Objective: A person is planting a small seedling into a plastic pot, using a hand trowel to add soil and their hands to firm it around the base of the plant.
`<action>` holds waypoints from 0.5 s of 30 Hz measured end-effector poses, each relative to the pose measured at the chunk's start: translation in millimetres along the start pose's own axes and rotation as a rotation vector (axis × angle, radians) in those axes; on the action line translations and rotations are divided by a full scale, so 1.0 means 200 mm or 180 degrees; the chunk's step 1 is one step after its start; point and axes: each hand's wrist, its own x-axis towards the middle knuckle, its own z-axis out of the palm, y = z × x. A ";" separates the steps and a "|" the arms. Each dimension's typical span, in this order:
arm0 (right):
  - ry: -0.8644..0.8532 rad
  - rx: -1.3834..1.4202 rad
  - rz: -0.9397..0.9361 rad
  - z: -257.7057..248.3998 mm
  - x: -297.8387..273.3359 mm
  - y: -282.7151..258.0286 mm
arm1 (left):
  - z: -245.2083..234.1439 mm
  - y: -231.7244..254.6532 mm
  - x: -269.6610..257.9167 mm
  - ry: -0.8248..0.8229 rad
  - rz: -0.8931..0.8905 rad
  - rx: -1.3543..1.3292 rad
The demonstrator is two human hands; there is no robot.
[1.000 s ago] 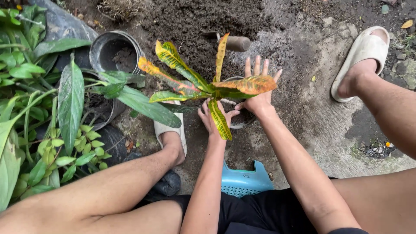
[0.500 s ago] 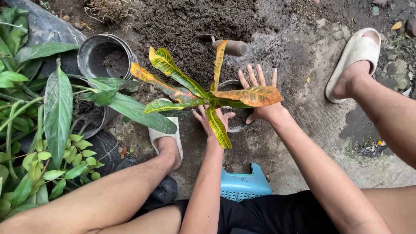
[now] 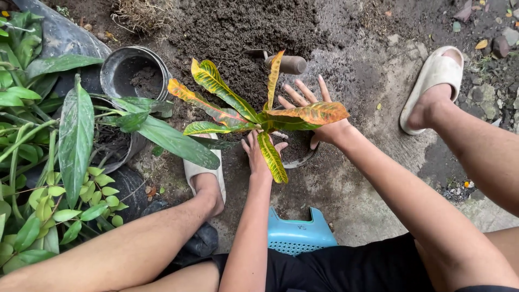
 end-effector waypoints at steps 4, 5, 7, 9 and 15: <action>-0.0014 -0.1014 -0.0174 0.11 0.00 0.00 | 0.01 -0.01 0.01 0.0029 -0.0007 0.0029; -0.0010 -0.1013 -0.0177 0.21 0.03 0.00 | 0.02 -0.01 0.01 0.0033 -0.0010 0.0031; 0.0147 -0.0940 -0.0436 0.39 0.10 0.00 | 0.04 -0.03 0.02 0.0000 0.0013 0.0176; 0.0313 -0.0341 -0.0529 0.18 0.05 -0.01 | 0.03 -0.04 0.03 -0.0050 -0.0004 0.0205; 0.0564 0.0224 -0.0789 0.09 0.02 0.06 | 0.07 -0.07 0.05 -0.0031 -0.0013 0.0195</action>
